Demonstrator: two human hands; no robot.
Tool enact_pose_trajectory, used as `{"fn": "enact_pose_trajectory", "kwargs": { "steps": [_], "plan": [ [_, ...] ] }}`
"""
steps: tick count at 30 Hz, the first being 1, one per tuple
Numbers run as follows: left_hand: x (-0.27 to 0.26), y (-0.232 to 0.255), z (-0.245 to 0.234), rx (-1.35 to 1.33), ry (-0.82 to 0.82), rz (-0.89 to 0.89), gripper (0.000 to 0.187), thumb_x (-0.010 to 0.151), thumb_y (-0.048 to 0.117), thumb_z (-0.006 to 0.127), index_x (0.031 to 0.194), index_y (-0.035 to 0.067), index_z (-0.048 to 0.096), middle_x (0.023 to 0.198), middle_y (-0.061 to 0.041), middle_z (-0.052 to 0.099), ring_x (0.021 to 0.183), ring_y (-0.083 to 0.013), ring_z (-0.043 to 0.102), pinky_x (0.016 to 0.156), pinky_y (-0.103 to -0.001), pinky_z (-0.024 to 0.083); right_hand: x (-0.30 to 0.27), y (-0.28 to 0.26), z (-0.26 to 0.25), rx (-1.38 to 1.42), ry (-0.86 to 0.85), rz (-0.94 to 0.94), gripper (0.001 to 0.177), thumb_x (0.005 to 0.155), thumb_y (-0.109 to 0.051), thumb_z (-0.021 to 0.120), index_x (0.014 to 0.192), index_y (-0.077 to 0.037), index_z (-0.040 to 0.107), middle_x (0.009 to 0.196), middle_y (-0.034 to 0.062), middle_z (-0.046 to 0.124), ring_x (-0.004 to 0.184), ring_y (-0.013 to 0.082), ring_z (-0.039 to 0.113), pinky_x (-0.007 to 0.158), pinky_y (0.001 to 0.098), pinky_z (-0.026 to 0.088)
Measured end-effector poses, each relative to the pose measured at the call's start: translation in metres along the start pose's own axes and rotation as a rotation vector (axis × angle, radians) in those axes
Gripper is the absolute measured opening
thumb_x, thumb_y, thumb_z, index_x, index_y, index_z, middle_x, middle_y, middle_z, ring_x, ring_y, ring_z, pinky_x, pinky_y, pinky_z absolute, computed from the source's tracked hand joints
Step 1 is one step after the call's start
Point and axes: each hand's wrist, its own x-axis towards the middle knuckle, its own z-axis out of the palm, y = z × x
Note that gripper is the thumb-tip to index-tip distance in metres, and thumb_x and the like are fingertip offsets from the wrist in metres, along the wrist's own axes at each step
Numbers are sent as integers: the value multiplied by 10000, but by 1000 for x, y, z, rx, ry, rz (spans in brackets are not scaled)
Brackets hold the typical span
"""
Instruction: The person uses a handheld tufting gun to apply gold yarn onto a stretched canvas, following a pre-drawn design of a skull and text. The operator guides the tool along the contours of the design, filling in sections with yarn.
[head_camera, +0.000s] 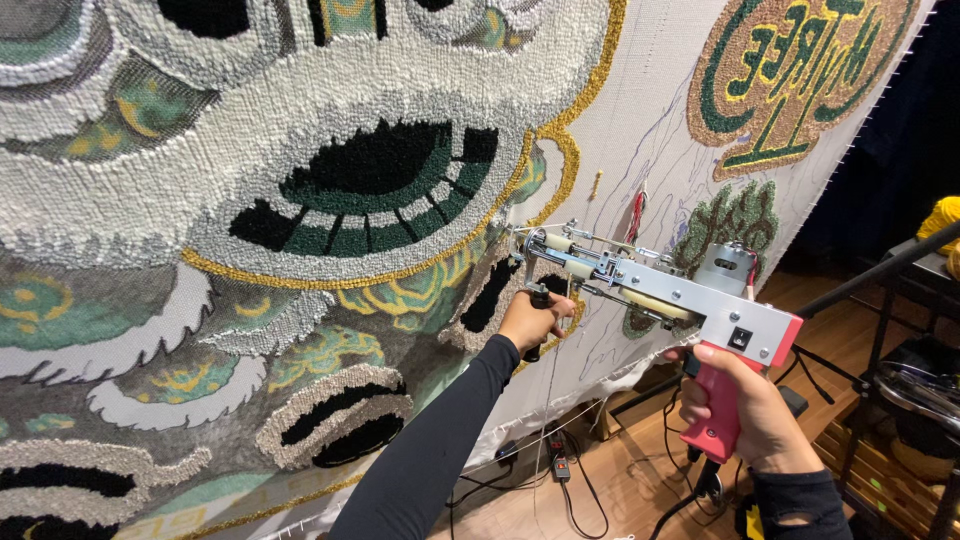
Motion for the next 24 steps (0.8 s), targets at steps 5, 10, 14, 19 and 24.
{"fn": "enact_pose_trajectory", "kwargs": {
  "steps": [5,10,14,19,24],
  "plan": [
    [9,-3,-7,-1,5,-3,224,913,242,732,1013,46,772,903,-36,773,598,-123,706,449,-254,449,4,1,9,5,-13,-64,343,900,-272,660,1099,8,669,774,52,650,507,146,452,474,328,412],
    [19,-11,-13,-38,15,22,281,917,285,749,1040,35,784,889,-45,778,566,-118,676,464,-253,477,12,4,7,32,-62,27,427,954,-315,672,1151,60,729,623,57,487,496,184,479,482,357,463],
    [32,-19,-18,-110,21,50,315,913,297,772,1103,45,778,907,-63,786,576,-102,671,513,-254,551,20,6,14,-3,-29,-56,340,937,-267,673,1127,16,669,809,39,665,531,156,478,481,341,431],
    [33,-8,-28,-107,44,-6,317,896,295,773,1113,64,786,910,-56,783,546,-119,656,458,-255,478,26,5,29,12,-39,-91,290,918,-240,690,1103,-21,648,793,45,666,528,151,484,468,326,405],
    [29,3,-40,-45,89,-32,291,902,292,774,1081,64,788,920,-50,788,550,-113,654,411,-257,411,27,-4,52,-66,-41,-5,347,871,-294,674,1036,8,712,574,48,497,462,172,487,436,324,394]
  ]
}}
